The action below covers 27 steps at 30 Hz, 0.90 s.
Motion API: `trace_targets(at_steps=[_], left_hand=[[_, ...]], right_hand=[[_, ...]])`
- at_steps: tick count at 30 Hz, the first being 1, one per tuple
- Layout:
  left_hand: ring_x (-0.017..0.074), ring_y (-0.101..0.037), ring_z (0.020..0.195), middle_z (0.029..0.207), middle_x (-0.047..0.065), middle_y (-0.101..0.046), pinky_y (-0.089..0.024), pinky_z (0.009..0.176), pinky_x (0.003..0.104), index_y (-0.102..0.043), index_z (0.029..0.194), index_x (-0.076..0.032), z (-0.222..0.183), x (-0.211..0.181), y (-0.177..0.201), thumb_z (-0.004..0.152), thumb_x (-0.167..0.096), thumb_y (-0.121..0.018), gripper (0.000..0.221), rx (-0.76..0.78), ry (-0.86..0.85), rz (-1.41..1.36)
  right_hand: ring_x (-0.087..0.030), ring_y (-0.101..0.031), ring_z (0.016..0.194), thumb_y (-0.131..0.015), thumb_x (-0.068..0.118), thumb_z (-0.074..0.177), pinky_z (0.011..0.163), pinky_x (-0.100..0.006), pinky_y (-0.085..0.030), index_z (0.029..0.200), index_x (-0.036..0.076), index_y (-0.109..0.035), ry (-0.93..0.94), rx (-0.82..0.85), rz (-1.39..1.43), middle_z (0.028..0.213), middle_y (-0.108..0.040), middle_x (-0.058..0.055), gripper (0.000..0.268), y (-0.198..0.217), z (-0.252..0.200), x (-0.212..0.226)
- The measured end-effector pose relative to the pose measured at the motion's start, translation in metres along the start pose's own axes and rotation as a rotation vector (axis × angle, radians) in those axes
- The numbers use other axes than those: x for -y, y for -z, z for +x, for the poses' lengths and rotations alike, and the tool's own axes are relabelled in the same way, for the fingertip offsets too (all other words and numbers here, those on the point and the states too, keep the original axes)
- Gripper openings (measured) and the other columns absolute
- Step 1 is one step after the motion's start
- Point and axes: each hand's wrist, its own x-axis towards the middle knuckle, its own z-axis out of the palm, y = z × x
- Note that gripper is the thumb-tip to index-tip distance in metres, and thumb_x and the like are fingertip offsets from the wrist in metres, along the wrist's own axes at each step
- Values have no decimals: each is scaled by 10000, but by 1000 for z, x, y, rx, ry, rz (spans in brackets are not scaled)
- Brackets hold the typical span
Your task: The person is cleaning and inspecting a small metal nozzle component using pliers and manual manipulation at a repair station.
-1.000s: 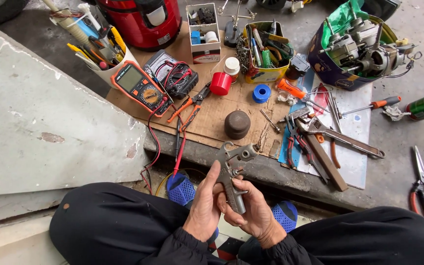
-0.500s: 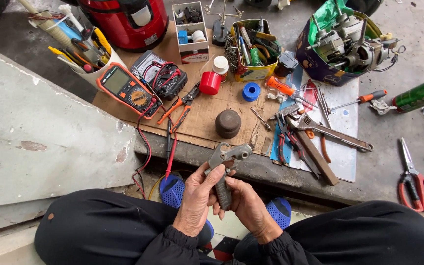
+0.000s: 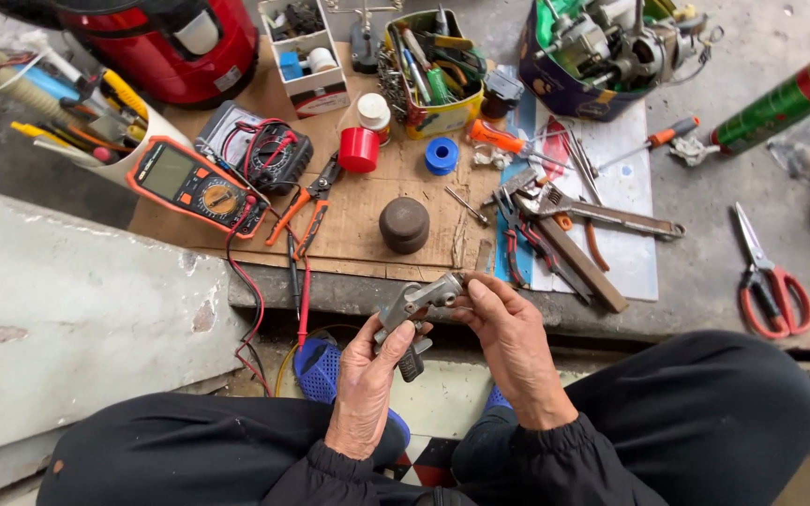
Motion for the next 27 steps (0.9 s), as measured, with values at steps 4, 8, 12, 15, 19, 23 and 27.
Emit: trace_targets(at_steps=[4,8,12,15,19,23,27], left_hand=[[222,-764,1112,1175,143,-815,-569,1026,347,-760,1301,0,1,6,1,1003,-116,-756,320,24,16,43],[180,-722,1032,1135,110,-791,-550,964,295,-767,1274,8,4,20,4,992,-51,-784,288,-22,14,52],[138,-671,974,1100,72,-779,-522,922,261,-796,1292,3,4,25,4,994,-52,-790,303,-29,4,107],[148,-686,991,1129,87,-791,-536,926,266,-796,1314,15,4,23,0,995,-36,-780,323,-49,14,104],[144,-714,944,1077,80,-813,-561,866,252,-819,1268,7,5,21,-3,983,-74,-802,297,-107,-30,176],[220,-759,1000,1142,157,-845,-596,959,332,-796,1309,22,2,1,-14,970,-137,-768,375,-251,13,120],[232,-687,910,1080,193,-815,-557,861,361,-785,1281,67,3,-7,-8,998,-123,-740,344,-315,28,-65]], right_hand=[[-190,-653,935,-705,93,1032,906,-323,-562,1334,-112,-731,3,-14,12,1152,-748,-170,366,2,-2,1],[-178,-660,916,-729,80,1028,907,-325,-564,1278,-67,-772,2,27,-7,1103,-767,-136,294,6,-2,-3],[-176,-652,882,-744,72,1021,890,-323,-560,1262,-68,-776,8,52,9,1030,-746,-124,280,12,3,-13],[-176,-654,886,-746,81,1019,893,-325,-567,1275,-61,-778,3,41,16,1049,-754,-123,294,14,4,-13],[-208,-712,989,-709,95,1033,958,-323,-595,1295,-87,-777,-33,5,-58,1150,-777,-161,325,1,9,7],[-264,-685,1216,-640,393,1024,1055,-448,-527,1379,77,-721,267,-340,-1105,1327,-734,-138,483,37,69,5],[-400,-558,1200,-709,516,996,1021,-552,-402,1333,11,-639,485,-500,-1634,1276,-606,-216,612,104,148,-30]])
